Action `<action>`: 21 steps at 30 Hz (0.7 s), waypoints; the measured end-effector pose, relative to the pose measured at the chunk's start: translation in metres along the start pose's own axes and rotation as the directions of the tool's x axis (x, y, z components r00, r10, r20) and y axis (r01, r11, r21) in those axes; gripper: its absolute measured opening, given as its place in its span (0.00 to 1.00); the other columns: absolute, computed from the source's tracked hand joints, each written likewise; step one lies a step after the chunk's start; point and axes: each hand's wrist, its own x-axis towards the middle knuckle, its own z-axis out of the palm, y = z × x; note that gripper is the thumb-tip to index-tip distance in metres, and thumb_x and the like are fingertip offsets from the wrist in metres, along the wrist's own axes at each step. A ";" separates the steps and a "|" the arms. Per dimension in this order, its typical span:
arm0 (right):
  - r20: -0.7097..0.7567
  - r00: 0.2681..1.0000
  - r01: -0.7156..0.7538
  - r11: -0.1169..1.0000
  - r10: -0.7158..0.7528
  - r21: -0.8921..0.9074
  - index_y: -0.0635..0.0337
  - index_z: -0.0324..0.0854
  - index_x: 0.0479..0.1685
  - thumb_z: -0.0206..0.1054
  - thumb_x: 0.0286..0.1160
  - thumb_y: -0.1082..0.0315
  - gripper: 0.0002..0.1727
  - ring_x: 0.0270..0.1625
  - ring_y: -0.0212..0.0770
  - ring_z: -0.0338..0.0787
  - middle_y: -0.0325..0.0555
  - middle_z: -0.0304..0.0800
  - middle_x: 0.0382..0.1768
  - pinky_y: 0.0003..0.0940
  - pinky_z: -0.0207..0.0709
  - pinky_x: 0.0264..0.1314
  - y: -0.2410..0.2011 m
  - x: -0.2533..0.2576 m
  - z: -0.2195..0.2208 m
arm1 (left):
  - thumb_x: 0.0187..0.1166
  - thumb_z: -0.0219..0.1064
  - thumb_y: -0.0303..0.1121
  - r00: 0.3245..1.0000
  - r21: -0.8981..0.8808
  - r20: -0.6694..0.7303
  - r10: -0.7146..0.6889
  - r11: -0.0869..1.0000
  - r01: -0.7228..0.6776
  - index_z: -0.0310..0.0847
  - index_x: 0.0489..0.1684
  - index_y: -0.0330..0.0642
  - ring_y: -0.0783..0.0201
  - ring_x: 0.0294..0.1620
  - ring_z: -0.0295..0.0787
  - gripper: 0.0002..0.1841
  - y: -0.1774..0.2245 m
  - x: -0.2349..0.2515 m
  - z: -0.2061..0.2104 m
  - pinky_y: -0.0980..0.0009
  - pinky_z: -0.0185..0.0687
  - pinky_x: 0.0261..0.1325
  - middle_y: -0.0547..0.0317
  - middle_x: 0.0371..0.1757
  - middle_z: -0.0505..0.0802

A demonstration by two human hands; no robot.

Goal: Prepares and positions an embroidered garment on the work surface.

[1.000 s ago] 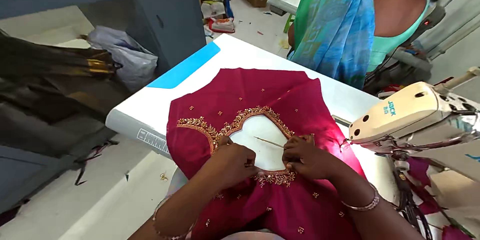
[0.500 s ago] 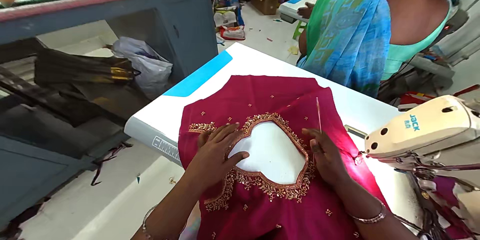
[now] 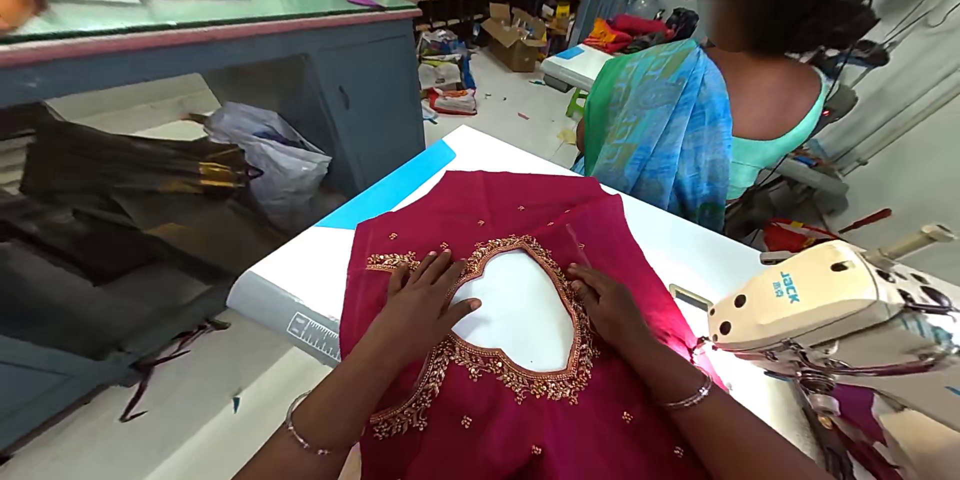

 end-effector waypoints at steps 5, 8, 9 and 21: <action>-0.002 0.988 -0.156 0.985 0.156 0.079 0.66 0.85 0.65 0.59 0.88 0.71 0.16 0.61 0.53 0.92 0.57 0.90 0.63 0.53 0.82 0.67 -0.022 -0.008 -0.019 | 0.87 0.63 0.38 0.973 -0.220 -0.010 0.231 0.949 -0.227 0.86 0.67 0.41 0.48 0.80 0.77 0.17 0.067 0.007 0.000 0.46 0.66 0.84 0.48 0.76 0.84; 0.144 0.983 -0.124 0.989 0.112 0.079 0.63 0.82 0.73 0.66 0.84 0.64 0.22 0.73 0.47 0.86 0.52 0.85 0.73 0.49 0.76 0.77 -0.016 -0.015 -0.017 | 0.90 0.59 0.36 0.934 -0.238 0.087 0.347 0.917 -0.319 0.82 0.72 0.39 0.52 0.84 0.72 0.19 0.100 0.026 0.009 0.48 0.60 0.86 0.50 0.81 0.80; 0.187 0.977 -0.116 0.990 0.099 0.082 0.63 0.79 0.76 0.68 0.83 0.61 0.25 0.79 0.46 0.81 0.52 0.82 0.77 0.48 0.71 0.82 -0.015 -0.017 -0.017 | 0.91 0.57 0.38 0.935 -0.214 0.104 0.338 0.926 -0.311 0.79 0.75 0.38 0.51 0.86 0.69 0.21 0.104 0.035 0.014 0.47 0.58 0.87 0.49 0.83 0.78; 0.335 0.931 -0.131 0.989 0.145 -0.064 0.57 0.63 0.90 0.59 0.86 0.45 0.38 0.93 0.45 0.59 0.45 0.61 0.91 0.50 0.48 0.94 -0.016 -0.030 -0.029 | 0.88 0.52 0.61 0.919 -0.041 0.384 0.086 0.996 -0.076 0.41 0.98 0.49 0.55 0.98 0.30 0.43 0.105 0.054 0.023 0.35 0.16 0.90 0.60 0.98 0.46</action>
